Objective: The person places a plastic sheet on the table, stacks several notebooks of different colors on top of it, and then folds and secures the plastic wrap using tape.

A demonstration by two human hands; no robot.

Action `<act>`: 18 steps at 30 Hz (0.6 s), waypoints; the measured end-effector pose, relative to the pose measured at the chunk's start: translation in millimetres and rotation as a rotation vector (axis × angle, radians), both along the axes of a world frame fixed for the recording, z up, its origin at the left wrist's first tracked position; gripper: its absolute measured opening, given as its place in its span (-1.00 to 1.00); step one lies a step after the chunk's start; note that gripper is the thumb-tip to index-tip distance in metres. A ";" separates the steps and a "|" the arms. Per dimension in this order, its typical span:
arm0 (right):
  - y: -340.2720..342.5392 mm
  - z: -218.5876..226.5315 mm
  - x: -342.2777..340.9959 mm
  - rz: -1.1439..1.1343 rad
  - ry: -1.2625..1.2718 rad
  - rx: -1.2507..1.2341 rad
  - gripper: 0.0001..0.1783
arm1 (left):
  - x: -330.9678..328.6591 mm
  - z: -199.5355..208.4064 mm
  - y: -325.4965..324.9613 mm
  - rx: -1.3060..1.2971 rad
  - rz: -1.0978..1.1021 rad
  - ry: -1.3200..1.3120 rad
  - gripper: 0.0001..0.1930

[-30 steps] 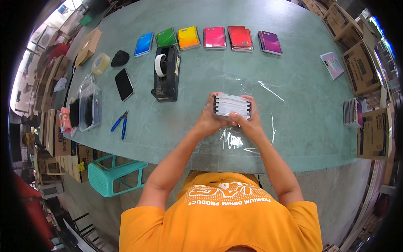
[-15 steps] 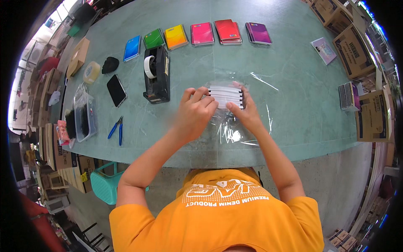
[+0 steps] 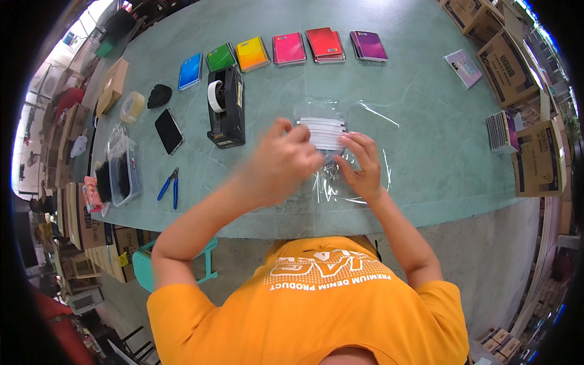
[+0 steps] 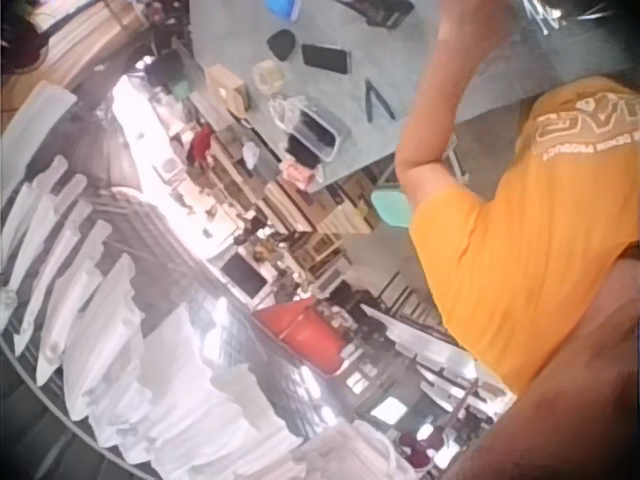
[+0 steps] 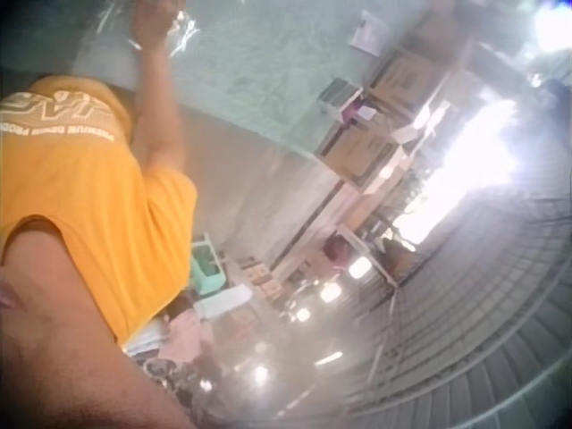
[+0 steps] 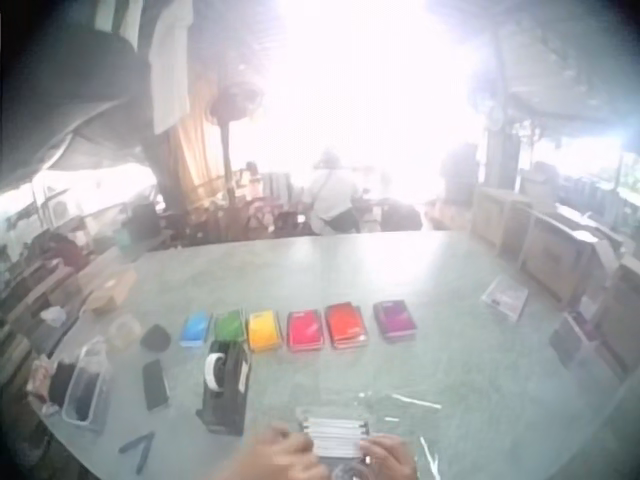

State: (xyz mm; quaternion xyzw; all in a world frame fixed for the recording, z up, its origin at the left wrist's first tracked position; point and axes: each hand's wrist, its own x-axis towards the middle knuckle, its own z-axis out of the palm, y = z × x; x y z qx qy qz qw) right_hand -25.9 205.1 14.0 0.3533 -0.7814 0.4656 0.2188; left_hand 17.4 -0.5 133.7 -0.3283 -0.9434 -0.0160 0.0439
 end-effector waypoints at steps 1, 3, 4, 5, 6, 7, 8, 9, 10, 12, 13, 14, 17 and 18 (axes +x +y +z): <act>-0.9 5.4 -4.4 0.024 0.079 0.060 -0.52 | 7.9 2.8 -1.5 0.067 -0.034 -0.029 -0.69; -5.5 15.0 -11.8 0.089 0.161 0.175 -0.60 | 8.1 8.6 -11.8 0.086 -0.027 0.072 -0.77; -7.5 15.8 -14.1 0.099 0.197 0.236 -0.61 | -3.1 9.5 -20.1 0.045 0.012 0.202 -0.83; -8.2 15.0 -14.1 0.108 0.233 0.299 -0.63 | -15.7 8.1 -24.1 0.043 0.009 0.235 -0.88; -8.1 12.9 -12.8 0.097 0.235 0.304 -0.63 | -27.9 7.4 -27.2 0.038 0.009 0.268 -0.92; -10.3 12.4 -11.7 0.089 0.242 0.308 -0.63 | -40.9 7.1 -29.2 0.070 -0.028 0.208 -0.95; -12.7 12.1 -10.1 0.080 0.248 0.312 -0.63 | -49.0 7.6 -29.0 0.102 -0.065 0.148 -0.97; -13.5 9.8 -8.0 0.069 0.229 0.287 -0.63 | -55.1 6.9 -22.7 0.086 -0.114 0.124 -0.97; -13.2 7.8 -4.8 0.055 0.210 0.269 -0.63 | -61.3 4.7 -13.0 0.077 -0.166 0.100 -0.96; -14.2 7.3 -3.6 0.045 0.195 0.246 -0.63 | -70.4 -0.1 -0.1 0.048 -0.220 0.058 -0.94; -15.0 8.8 -3.3 0.048 0.200 0.241 -0.64 | -73.5 -4.9 3.5 0.030 -0.221 0.039 -0.93; -15.9 10.4 -2.9 0.053 0.206 0.236 -0.65 | -75.4 -8.4 4.5 0.010 -0.222 0.021 -0.92; -18.8 13.4 2.1 -0.013 0.231 0.285 -0.68 | -78.5 -12.8 1.5 0.151 -0.185 0.001 -0.91; -19.1 19.4 1.4 -0.021 0.206 0.300 -0.70 | -76.6 -7.4 -1.4 0.221 -0.151 0.017 -0.85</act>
